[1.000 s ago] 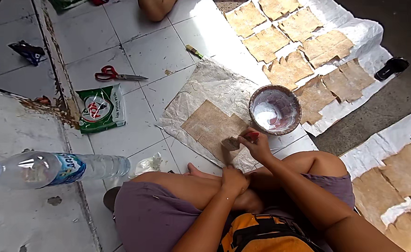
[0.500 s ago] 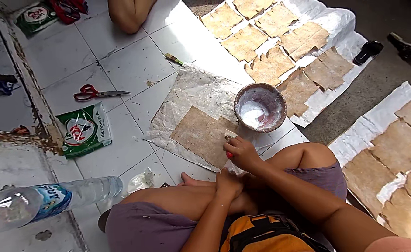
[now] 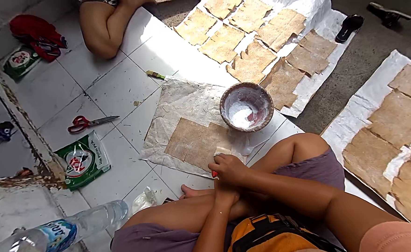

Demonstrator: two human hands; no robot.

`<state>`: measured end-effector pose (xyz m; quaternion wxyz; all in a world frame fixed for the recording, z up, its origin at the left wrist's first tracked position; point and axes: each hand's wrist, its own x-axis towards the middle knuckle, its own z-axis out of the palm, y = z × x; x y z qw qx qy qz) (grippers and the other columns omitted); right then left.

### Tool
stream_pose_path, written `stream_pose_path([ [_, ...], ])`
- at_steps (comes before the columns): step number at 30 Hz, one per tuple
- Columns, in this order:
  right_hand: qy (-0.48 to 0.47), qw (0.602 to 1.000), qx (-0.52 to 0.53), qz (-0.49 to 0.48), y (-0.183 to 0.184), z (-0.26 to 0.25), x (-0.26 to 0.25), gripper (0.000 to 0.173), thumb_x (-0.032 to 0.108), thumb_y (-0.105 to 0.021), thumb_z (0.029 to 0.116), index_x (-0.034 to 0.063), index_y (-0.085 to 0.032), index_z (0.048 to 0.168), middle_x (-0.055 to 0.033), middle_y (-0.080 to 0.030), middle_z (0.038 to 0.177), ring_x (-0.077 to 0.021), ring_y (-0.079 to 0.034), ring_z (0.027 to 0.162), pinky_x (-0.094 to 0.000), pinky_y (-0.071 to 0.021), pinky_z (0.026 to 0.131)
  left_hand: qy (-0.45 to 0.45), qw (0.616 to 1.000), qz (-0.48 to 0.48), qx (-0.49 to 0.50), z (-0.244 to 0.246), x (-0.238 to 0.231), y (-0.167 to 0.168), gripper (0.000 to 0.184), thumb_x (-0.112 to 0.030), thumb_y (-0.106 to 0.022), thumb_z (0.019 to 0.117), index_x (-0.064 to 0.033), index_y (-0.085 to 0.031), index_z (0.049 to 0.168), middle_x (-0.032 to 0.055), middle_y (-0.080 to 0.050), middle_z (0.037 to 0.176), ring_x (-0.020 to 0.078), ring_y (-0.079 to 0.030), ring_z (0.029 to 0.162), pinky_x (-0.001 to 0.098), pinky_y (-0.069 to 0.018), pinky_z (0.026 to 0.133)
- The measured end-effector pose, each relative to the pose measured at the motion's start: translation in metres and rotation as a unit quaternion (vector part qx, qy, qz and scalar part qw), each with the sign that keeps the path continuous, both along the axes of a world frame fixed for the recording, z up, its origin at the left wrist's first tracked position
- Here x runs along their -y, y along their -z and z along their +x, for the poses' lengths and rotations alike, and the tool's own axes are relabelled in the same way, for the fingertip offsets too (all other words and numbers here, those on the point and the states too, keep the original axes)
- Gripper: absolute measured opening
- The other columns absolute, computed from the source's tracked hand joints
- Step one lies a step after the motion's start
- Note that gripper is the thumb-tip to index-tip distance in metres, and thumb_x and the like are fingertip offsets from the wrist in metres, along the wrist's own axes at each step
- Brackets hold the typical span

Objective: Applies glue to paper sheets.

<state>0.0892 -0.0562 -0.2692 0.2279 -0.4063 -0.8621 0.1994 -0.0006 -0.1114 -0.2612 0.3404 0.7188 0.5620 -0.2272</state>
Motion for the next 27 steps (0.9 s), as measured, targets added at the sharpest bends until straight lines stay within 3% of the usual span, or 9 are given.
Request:
stream_pose_path([
  [2, 0.046, 0.997, -0.032, 0.058, -0.001, 0.001, -0.008, 0.008, 0.005, -0.066, 0.0899, 0.0046, -0.073, 0.094, -0.0144, -0.065, 0.079, -0.0322, -0.069, 0.076, -0.0434, -0.0571, 0.062, 0.003, 1.0, -0.005, -0.017, 0.001, -0.003, 0.006, 0.061, -0.056, -0.043, 0.1027, -0.0077, -0.064, 0.134, 0.017, -0.059, 0.141, 0.0346, -0.051, 0.135, 0.0586, -0.0391, 0.106],
  [5, 0.077, 0.995, 0.004, 0.066, 0.02, 0.008, -0.022, 0.006, 0.004, -0.069, 0.0887, 0.0065, -0.073, 0.092, -0.0145, -0.064, 0.079, -0.0325, -0.068, 0.078, -0.0434, -0.0571, 0.062, 0.016, 0.996, -0.061, -0.066, 0.005, -0.011, 0.011, 0.072, -0.058, -0.024, 0.1065, -0.0062, -0.057, 0.143, 0.0208, -0.049, 0.153, 0.0378, -0.045, 0.142, 0.0596, -0.0377, 0.109],
  [9, 0.009, 1.0, -0.014, -0.009, -0.002, -0.001, -0.005, 0.011, 0.006, -0.062, 0.0933, 0.0024, -0.07, 0.1, -0.0177, -0.067, 0.085, -0.0356, -0.069, 0.082, -0.0473, -0.0575, 0.067, 0.003, 1.0, 0.019, -0.005, 0.0, -0.001, 0.005, 0.055, -0.05, -0.053, 0.0991, -0.0091, -0.065, 0.134, 0.0146, -0.061, 0.14, 0.0321, -0.052, 0.135, 0.0579, -0.0383, 0.108],
  [11, 0.048, 0.996, -0.056, 0.053, -0.005, -0.004, -0.018, 0.008, 0.005, -0.066, 0.0906, 0.0044, -0.073, 0.094, -0.0144, -0.066, 0.08, -0.0318, -0.069, 0.077, -0.0435, -0.0573, 0.063, 0.006, 1.0, -0.003, -0.026, 0.002, -0.007, 0.008, 0.059, -0.055, -0.043, 0.1028, -0.0091, -0.065, 0.133, 0.0152, -0.06, 0.141, 0.0327, -0.052, 0.135, 0.057, -0.0401, 0.106],
  [14, 0.081, 0.992, -0.03, 0.095, 0.023, 0.0, -0.05, 0.008, 0.003, -0.071, 0.0866, 0.007, -0.073, 0.092, -0.0153, -0.065, 0.082, -0.0336, -0.068, 0.081, -0.0445, -0.0573, 0.064, 0.007, 0.997, -0.056, -0.06, 0.004, -0.013, 0.015, 0.068, -0.055, -0.025, 0.1069, -0.0078, -0.06, 0.141, 0.02, -0.049, 0.153, 0.0375, -0.046, 0.142, 0.0595, -0.0378, 0.109],
  [16, 0.043, 0.998, 0.003, 0.044, 0.029, -0.003, -0.048, 0.009, 0.005, -0.068, 0.0903, 0.0071, -0.074, 0.097, -0.0163, -0.066, 0.086, -0.035, -0.068, 0.087, -0.0465, -0.0576, 0.068, 0.007, 0.997, -0.053, -0.062, 0.004, -0.013, 0.012, 0.065, -0.053, -0.027, 0.1068, -0.0075, -0.063, 0.137, 0.0184, -0.053, 0.15, 0.0355, -0.047, 0.142, 0.0584, -0.0376, 0.11],
  [19, -0.023, 0.999, -0.03, 0.008, 0.007, -0.019, -0.036, 0.013, 0.006, -0.062, 0.0941, 0.0044, -0.072, 0.101, -0.0174, -0.068, 0.089, -0.0351, -0.07, 0.089, -0.0471, -0.0583, 0.071, 0.019, 0.996, -0.055, -0.071, 0.006, -0.015, 0.004, 0.059, -0.052, -0.038, 0.1057, -0.0067, -0.065, 0.131, 0.0157, -0.061, 0.139, 0.0336, -0.05, 0.137, 0.0566, -0.038, 0.11],
  [23, 0.034, 0.996, -0.039, 0.072, 0.022, -0.025, -0.066, 0.009, 0.001, -0.071, 0.0881, 0.0056, -0.074, 0.095, -0.0166, -0.066, 0.084, -0.0348, -0.069, 0.084, -0.046, -0.0583, 0.066, 0.013, 0.995, -0.06, -0.074, 0.005, -0.012, 0.01, 0.06, -0.048, -0.031, 0.1072, -0.0083, -0.058, 0.144, 0.019, -0.049, 0.154, 0.0357, -0.044, 0.144, 0.0583, -0.0373, 0.111],
  [27, 0.005, 1.0, -0.004, -0.004, 0.017, -0.036, -0.065, 0.012, 0.007, -0.064, 0.0946, 0.0057, -0.074, 0.101, -0.0172, -0.067, 0.088, -0.0347, -0.069, 0.088, -0.0472, -0.0573, 0.07, 0.026, 0.995, -0.058, -0.075, 0.006, -0.013, 0.004, 0.058, -0.046, -0.032, 0.1082, -0.0053, -0.06, 0.139, 0.0192, -0.055, 0.147, 0.035, -0.047, 0.141, 0.0567, -0.0391, 0.109],
])
